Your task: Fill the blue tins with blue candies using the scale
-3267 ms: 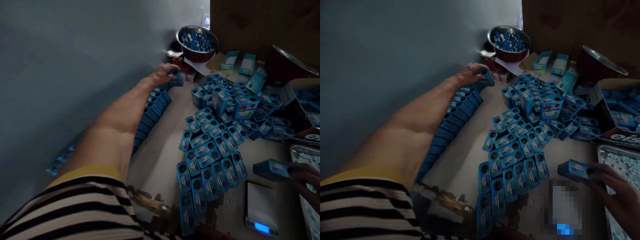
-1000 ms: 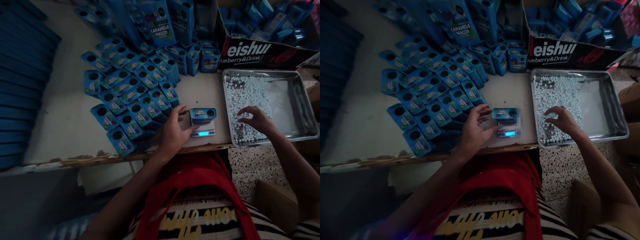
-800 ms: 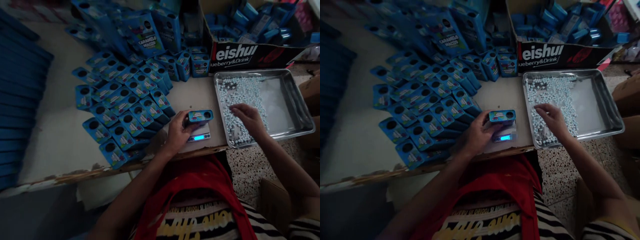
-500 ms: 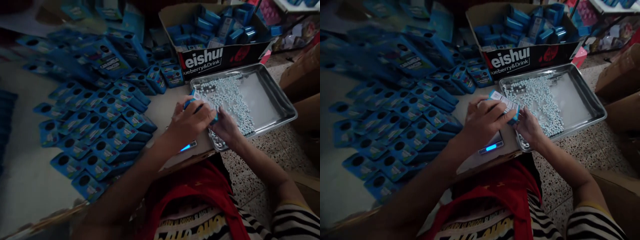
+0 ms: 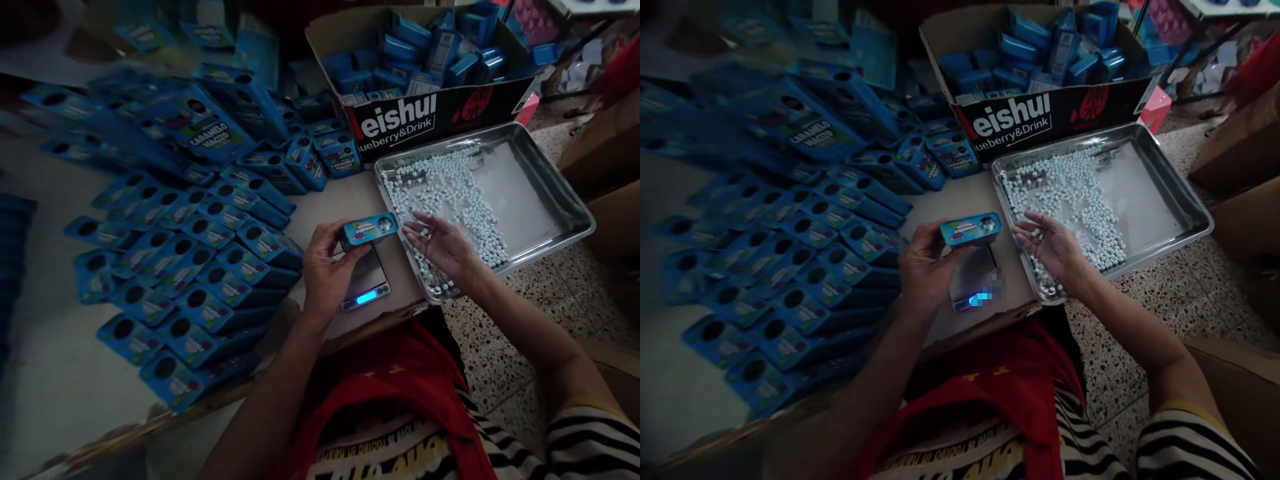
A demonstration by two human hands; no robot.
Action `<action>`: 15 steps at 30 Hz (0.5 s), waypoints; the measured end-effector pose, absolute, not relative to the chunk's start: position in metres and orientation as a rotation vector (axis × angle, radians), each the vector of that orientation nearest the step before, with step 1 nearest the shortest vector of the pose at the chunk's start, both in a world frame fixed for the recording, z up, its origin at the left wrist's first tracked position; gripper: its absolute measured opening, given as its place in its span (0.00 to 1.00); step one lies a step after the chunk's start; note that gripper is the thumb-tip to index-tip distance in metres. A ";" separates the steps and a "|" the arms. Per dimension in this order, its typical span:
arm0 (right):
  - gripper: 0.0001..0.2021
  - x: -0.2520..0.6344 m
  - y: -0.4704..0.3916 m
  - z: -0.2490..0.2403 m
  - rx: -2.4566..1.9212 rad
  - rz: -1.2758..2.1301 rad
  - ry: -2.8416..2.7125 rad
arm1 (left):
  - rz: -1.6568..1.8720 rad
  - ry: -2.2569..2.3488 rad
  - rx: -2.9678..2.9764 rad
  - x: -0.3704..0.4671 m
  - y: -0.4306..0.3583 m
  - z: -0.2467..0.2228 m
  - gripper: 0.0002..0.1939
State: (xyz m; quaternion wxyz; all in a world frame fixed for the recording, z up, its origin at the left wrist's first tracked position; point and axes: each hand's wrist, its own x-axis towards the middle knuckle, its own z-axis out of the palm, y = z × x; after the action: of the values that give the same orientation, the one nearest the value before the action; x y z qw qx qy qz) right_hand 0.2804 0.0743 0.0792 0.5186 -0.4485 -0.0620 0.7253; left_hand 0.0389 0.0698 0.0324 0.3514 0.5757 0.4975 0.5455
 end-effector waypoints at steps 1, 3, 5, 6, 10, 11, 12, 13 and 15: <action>0.07 0.284 0.074 0.080 -1.112 1.698 -0.188 | 1.382 1.283 1.383 0.035 0.063 0.031 0.29; 0.09 0.293 0.074 0.084 -1.202 1.612 -0.348 | 1.316 1.283 1.213 0.026 0.048 0.028 0.32; 0.17 0.306 0.074 0.089 -1.322 1.473 -0.637 | 1.268 1.302 1.112 0.020 0.032 0.024 0.34; 0.20 0.315 0.074 0.091 -1.388 1.384 -0.798 | 1.256 1.309 1.084 0.018 0.026 0.021 0.34; 0.20 0.349 0.076 0.091 -1.648 1.078 -1.394 | 1.294 1.288 1.172 0.015 0.008 0.011 0.34; 0.18 0.356 0.076 0.087 -1.697 0.984 -1.569 | 1.319 1.285 1.219 0.013 0.005 0.011 0.35; 0.17 0.361 0.075 0.083 -1.725 0.865 -1.762 | 1.344 1.284 1.268 0.011 0.002 0.013 0.36; 0.16 0.364 0.074 0.078 -1.730 0.730 -1.961 | 1.372 1.288 1.317 0.008 -0.001 0.016 0.36; 0.23 0.365 0.072 0.068 -1.694 0.484 -2.314 | 1.389 1.343 1.450 0.000 -0.007 0.030 0.33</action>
State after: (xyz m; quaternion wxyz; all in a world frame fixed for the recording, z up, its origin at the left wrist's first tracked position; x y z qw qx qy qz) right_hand 0.3648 0.0720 0.0682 0.1162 -0.5786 -0.7901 0.1654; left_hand 0.0004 -0.0072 0.0299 0.3551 0.5611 0.5197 0.5375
